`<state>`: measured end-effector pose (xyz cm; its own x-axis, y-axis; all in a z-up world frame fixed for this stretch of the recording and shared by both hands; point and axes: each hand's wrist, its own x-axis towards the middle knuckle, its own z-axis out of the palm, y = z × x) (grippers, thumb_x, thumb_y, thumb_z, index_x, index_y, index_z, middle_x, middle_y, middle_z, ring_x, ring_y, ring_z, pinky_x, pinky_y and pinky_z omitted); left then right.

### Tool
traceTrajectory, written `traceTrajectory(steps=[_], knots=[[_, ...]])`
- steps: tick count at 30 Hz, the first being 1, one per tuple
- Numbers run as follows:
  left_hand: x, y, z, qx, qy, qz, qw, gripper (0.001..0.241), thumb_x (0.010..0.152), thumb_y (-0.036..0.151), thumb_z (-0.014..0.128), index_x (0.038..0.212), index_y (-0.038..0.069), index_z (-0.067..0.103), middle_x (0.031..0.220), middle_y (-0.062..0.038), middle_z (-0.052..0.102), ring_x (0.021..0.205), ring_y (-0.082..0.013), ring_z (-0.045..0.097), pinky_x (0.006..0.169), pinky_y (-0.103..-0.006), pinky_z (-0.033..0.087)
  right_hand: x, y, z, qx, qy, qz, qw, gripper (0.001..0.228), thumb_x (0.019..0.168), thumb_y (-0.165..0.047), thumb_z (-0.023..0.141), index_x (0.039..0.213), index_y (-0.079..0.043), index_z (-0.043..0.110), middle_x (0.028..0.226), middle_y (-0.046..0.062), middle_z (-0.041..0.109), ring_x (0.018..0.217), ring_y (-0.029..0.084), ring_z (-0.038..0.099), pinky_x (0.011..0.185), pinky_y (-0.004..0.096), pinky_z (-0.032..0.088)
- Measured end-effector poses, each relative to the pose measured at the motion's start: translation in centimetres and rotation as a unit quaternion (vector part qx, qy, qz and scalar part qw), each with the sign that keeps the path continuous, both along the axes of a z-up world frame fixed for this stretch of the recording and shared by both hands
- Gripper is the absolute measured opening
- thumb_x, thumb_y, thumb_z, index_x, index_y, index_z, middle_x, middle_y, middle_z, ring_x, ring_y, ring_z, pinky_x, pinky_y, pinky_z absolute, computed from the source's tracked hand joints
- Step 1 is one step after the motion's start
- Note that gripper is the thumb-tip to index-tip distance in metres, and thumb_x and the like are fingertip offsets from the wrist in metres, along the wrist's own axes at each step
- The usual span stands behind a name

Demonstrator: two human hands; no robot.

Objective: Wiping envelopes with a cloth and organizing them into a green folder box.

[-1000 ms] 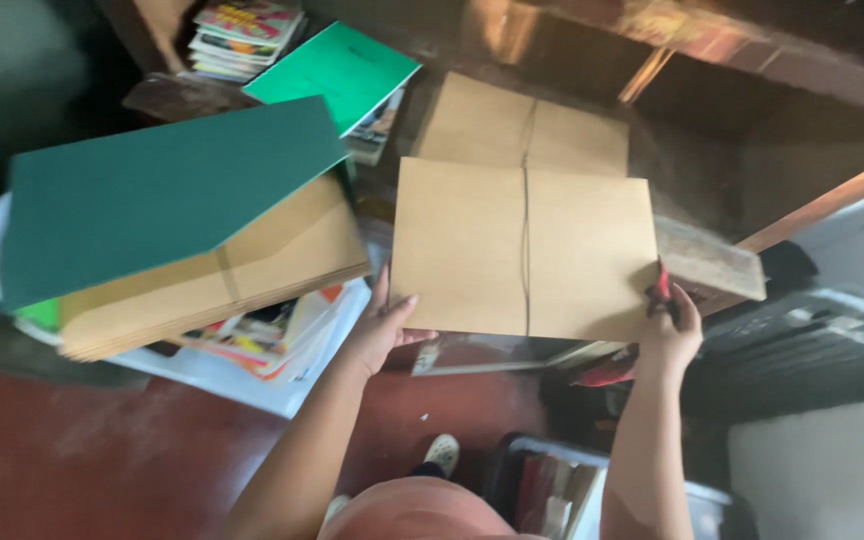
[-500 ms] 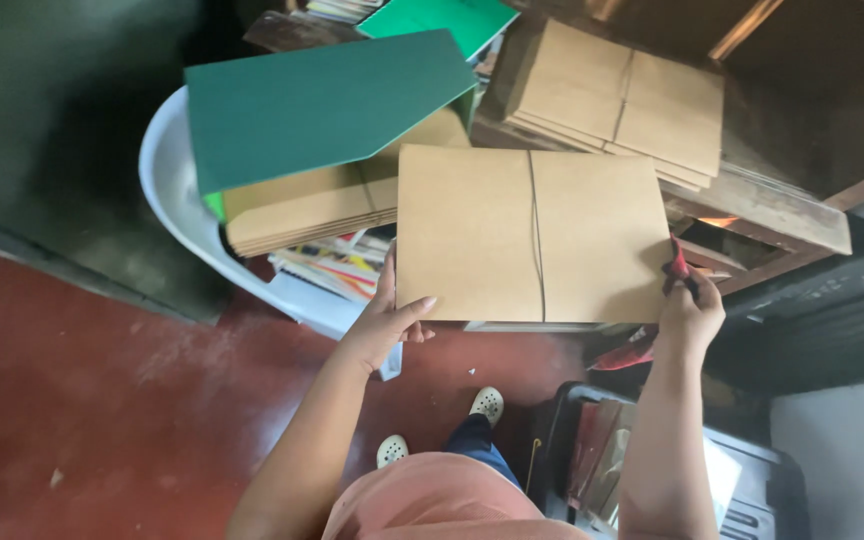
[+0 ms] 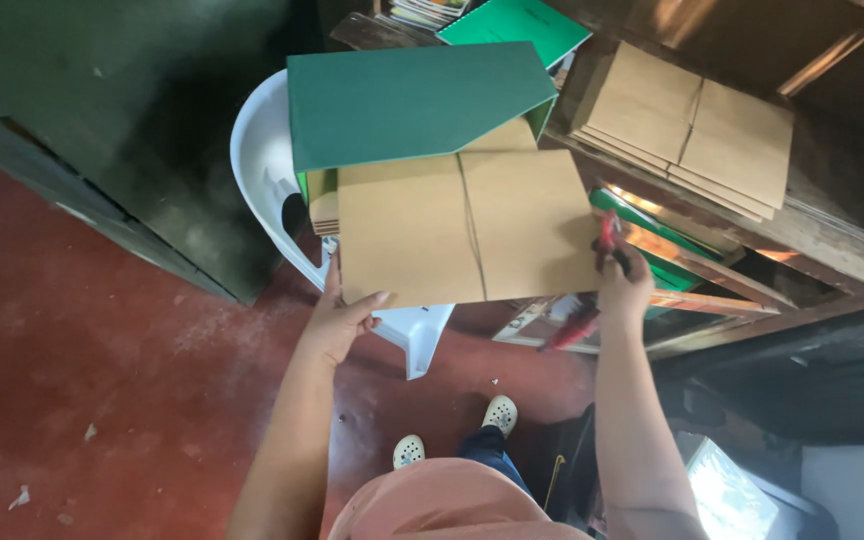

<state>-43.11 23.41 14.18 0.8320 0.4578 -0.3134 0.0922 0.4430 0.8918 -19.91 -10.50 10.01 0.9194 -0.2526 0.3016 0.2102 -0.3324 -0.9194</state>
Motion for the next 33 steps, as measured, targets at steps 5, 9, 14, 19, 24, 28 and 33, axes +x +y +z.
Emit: traceTrajectory(steps=[5, 9, 14, 19, 24, 28, 33], knots=[[0.7, 4.0, -4.6, -0.015, -0.033, 0.054, 0.998, 0.136, 0.072, -0.005, 0.089, 0.163, 0.038, -0.002, 0.089, -0.011, 0.061, 0.052, -0.0135, 0.059, 0.063, -0.0394, 0.066, 2.5, 4.7, -1.7, 0.115, 0.037, 0.016, 0.993, 0.026, 0.095, -0.01, 0.064, 0.12, -0.013, 0.072, 0.105, 0.011, 0.069, 0.093, 0.017, 0.064, 0.087, 0.03, 0.053], [2.3, 6.0, -6.9, -0.001, -0.056, 0.065, 0.996, 0.148, 0.067, -0.013, 0.089, 0.162, 0.036, -0.013, 0.084, -0.013, 0.062, 0.053, -0.0171, 0.061, 0.058, -0.0362, 0.062, 4.8, 7.5, -2.8, 0.18, 0.039, 0.014, 0.983, 0.027, 0.095, -0.007, 0.062, 0.121, -0.011, 0.071, 0.103, 0.01, 0.068, 0.09, 0.017, 0.062, 0.083, 0.029, 0.051], [5.0, 7.8, -8.8, 0.002, -0.045, 0.073, 0.996, 0.15, 0.07, -0.015, 0.086, 0.158, 0.04, -0.022, 0.091, -0.014, 0.067, 0.064, -0.0166, 0.061, 0.069, -0.041, 0.062, 5.5, 10.0, -0.7, 0.269, 0.04, 0.002, 0.962, 0.028, 0.098, -0.002, 0.056, 0.124, -0.006, 0.067, 0.093, 0.002, 0.063, 0.076, 0.005, 0.055, 0.071, 0.016, 0.046], [7.5, 9.0, -8.3, 0.036, -0.024, 0.103, 0.994, 0.148, 0.071, -0.007, 0.09, 0.16, 0.032, -0.023, 0.091, -0.017, 0.065, 0.062, -0.0154, 0.057, 0.062, -0.0361, 0.059, 9.9, 11.6, -1.7, 0.339, 0.042, -0.001, 0.94, 0.032, 0.098, -0.002, 0.054, 0.127, -0.008, 0.066, 0.089, 0.004, 0.065, 0.073, 0.008, 0.063, 0.075, 0.019, 0.053], [8.6, 11.1, -9.5, 0.078, 0.017, 0.12, 0.99, 0.147, 0.073, 0.008, 0.096, 0.159, 0.027, -0.022, 0.103, -0.022, 0.066, 0.058, -0.0162, 0.062, 0.055, -0.0336, 0.059, 13.9, 12.9, -3.7, 0.359, 0.029, -0.01, 0.933, 0.031, 0.098, -0.003, 0.054, 0.126, -0.008, 0.067, 0.091, 0.007, 0.065, 0.075, 0.009, 0.062, 0.076, 0.022, 0.053], [9.3, 10.9, -10.3, 0.106, 0.023, 0.149, 0.983, 0.146, 0.075, 0.021, 0.099, 0.161, 0.023, -0.019, 0.125, -0.03, 0.059, 0.074, -0.0177, 0.063, 0.064, -0.0341, 0.063, 16.7, 13.6, -5.0, 0.351, 0.058, -0.023, 0.934, 0.028, 0.1, -0.006, 0.054, 0.123, -0.014, 0.068, 0.091, 0.005, 0.07, 0.076, 0.008, 0.066, 0.075, 0.022, 0.054], [11.1, 10.7, -11.5, 0.047, 0.007, 0.196, 0.979, 0.143, 0.077, 0.019, 0.1, 0.162, 0.028, -0.014, 0.146, -0.035, 0.042, 0.1, -0.0264, 0.065, 0.078, -0.0407, 0.066, 17.7, 14.7, -4.9, 0.334, 0.076, -0.045, 0.939, 0.028, 0.099, -0.008, 0.057, 0.121, -0.019, 0.07, 0.093, 0.007, 0.07, 0.079, 0.012, 0.068, 0.076, 0.026, 0.056]])
